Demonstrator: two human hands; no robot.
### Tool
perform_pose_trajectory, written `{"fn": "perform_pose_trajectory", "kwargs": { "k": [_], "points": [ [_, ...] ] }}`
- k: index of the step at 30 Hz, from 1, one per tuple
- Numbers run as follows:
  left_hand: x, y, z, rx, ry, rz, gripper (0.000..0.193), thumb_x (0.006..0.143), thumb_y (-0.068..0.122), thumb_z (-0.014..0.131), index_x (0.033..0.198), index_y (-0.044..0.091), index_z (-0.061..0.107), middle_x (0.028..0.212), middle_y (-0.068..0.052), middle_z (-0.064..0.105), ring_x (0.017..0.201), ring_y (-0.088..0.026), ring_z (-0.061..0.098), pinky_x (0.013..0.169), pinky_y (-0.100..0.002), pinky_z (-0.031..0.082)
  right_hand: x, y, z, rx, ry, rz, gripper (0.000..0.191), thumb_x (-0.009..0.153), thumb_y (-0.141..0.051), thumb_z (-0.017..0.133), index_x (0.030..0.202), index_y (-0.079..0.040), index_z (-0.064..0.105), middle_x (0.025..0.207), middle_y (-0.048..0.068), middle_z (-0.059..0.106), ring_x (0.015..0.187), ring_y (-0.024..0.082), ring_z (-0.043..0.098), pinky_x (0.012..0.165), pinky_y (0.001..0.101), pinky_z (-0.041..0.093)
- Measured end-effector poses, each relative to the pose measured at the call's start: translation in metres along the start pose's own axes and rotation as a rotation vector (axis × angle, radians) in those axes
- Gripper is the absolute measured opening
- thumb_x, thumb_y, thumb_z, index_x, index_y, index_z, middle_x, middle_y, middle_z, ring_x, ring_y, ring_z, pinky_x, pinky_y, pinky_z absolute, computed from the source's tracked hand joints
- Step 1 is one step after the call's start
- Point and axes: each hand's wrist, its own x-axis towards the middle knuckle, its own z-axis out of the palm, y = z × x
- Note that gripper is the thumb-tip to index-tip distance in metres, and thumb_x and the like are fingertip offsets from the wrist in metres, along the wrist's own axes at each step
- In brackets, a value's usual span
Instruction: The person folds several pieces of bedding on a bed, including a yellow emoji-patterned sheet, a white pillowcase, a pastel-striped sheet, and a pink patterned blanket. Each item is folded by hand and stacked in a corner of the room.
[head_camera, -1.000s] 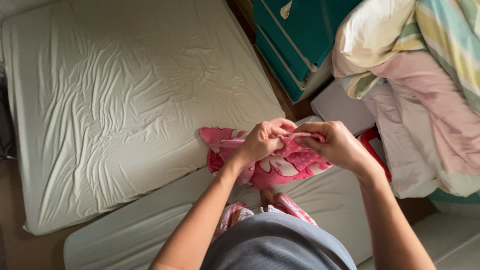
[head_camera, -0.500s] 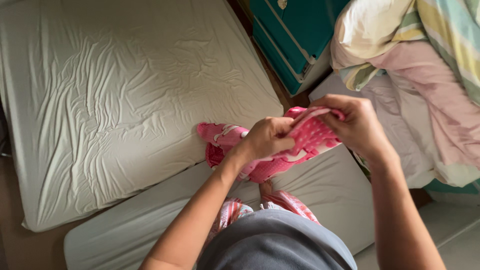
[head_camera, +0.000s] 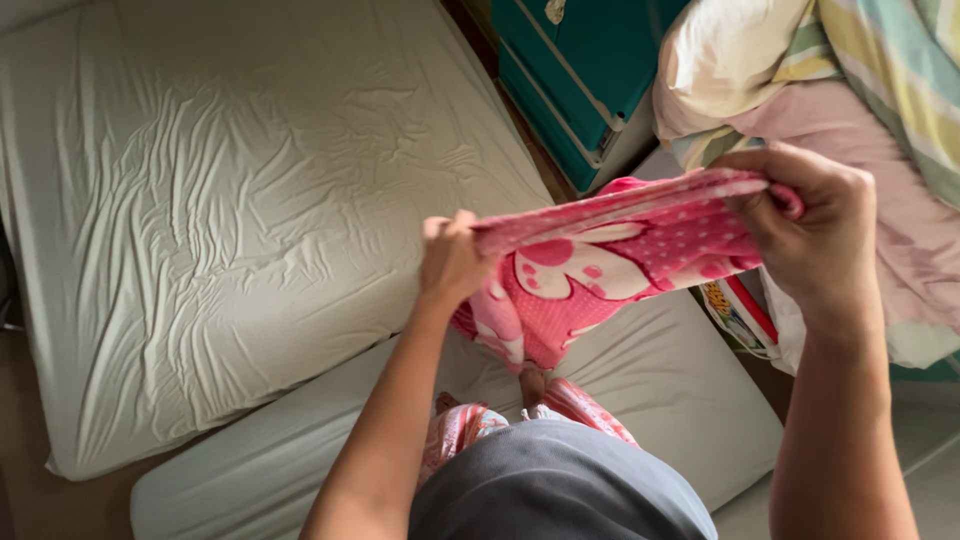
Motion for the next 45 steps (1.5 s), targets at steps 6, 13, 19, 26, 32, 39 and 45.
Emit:
{"fn": "perform_pose_trajectory", "kwargs": {
  "k": [6, 13, 19, 26, 32, 39, 45],
  "points": [
    [0.021, -0.083, -0.004, 0.261, 0.362, -0.092, 0.043, 0.085, 0.029, 0.075, 0.108, -0.007, 0.065, 0.107, -0.025, 0.067, 0.122, -0.040, 0.056, 0.112, -0.064, 0.022, 0.000, 0.000, -0.005, -0.143, 0.061, -0.041, 0.017, 0.097, 0.005, 0.061, 0.111, 0.005, 0.071, 0.092, 0.002, 0.067, 0.084, 0.005, 0.059, 0.079, 0.0193, 0.049],
    [-0.020, -0.106, -0.053, -0.209, 0.216, -0.006, 0.061, 0.075, 0.000, 0.067, 0.136, 0.001, 0.057, 0.113, -0.018, 0.069, 0.108, -0.032, 0.067, 0.094, -0.045, 0.052, 0.001, 0.016, -0.034, 0.047, 0.095, 0.081, 0.011, 0.109, 0.002, 0.062, 0.116, 0.001, 0.070, 0.097, 0.000, 0.070, 0.085, 0.003, 0.062, 0.081, 0.0176, 0.050],
    [-0.040, -0.049, 0.000, -0.443, 0.091, 0.154, 0.026, 0.081, -0.004, 0.064, 0.105, 0.005, 0.069, 0.094, -0.011, 0.075, 0.088, -0.019, 0.072, 0.077, -0.034, 0.057, 0.014, 0.039, 0.012, -0.128, -0.118, 0.085, 0.027, 0.092, 0.007, 0.068, 0.118, 0.000, 0.072, 0.095, 0.003, 0.070, 0.084, 0.008, 0.060, 0.076, 0.0246, 0.051],
    [-0.033, -0.028, 0.038, -0.573, -0.462, 0.048, 0.026, 0.087, 0.003, 0.061, 0.109, 0.004, 0.074, 0.100, -0.011, 0.077, 0.089, -0.016, 0.070, 0.078, -0.031, 0.055, -0.001, 0.027, 0.065, -0.128, -0.490, 0.142, 0.028, 0.081, -0.003, 0.076, 0.109, -0.010, 0.077, 0.094, 0.008, 0.078, 0.075, 0.018, 0.072, 0.070, 0.0321, 0.058],
    [-0.012, 0.016, 0.074, -0.851, -0.530, 0.206, 0.024, 0.090, -0.001, 0.060, 0.109, 0.003, 0.074, 0.103, -0.005, 0.073, 0.089, -0.012, 0.070, 0.079, -0.026, 0.058, -0.009, 0.021, 0.070, -0.261, -0.633, 0.073, 0.026, 0.077, -0.010, 0.076, 0.102, -0.016, 0.081, 0.096, 0.005, 0.079, 0.082, 0.027, 0.073, 0.073, 0.0377, 0.057],
    [-0.007, 0.047, 0.083, -1.187, -0.909, 0.148, 0.018, 0.092, -0.001, 0.071, 0.109, 0.002, 0.072, 0.095, 0.003, 0.070, 0.088, -0.004, 0.061, 0.082, -0.022, 0.053, -0.015, 0.012, 0.057, -0.263, -0.600, 0.266, 0.023, 0.079, -0.010, 0.074, 0.100, -0.017, 0.082, 0.089, 0.005, 0.079, 0.073, 0.025, 0.072, 0.068, 0.0368, 0.057],
    [-0.008, 0.063, 0.067, -1.145, -0.761, 0.202, 0.006, 0.096, 0.001, 0.065, 0.100, 0.005, 0.068, 0.094, 0.003, 0.068, 0.090, -0.003, 0.062, 0.082, -0.022, 0.053, -0.023, 0.012, 0.050, -0.194, -0.506, 0.292, 0.027, 0.079, -0.005, 0.075, 0.105, -0.011, 0.079, 0.096, 0.008, 0.080, 0.073, 0.024, 0.075, 0.068, 0.0337, 0.058]
  ]
}}
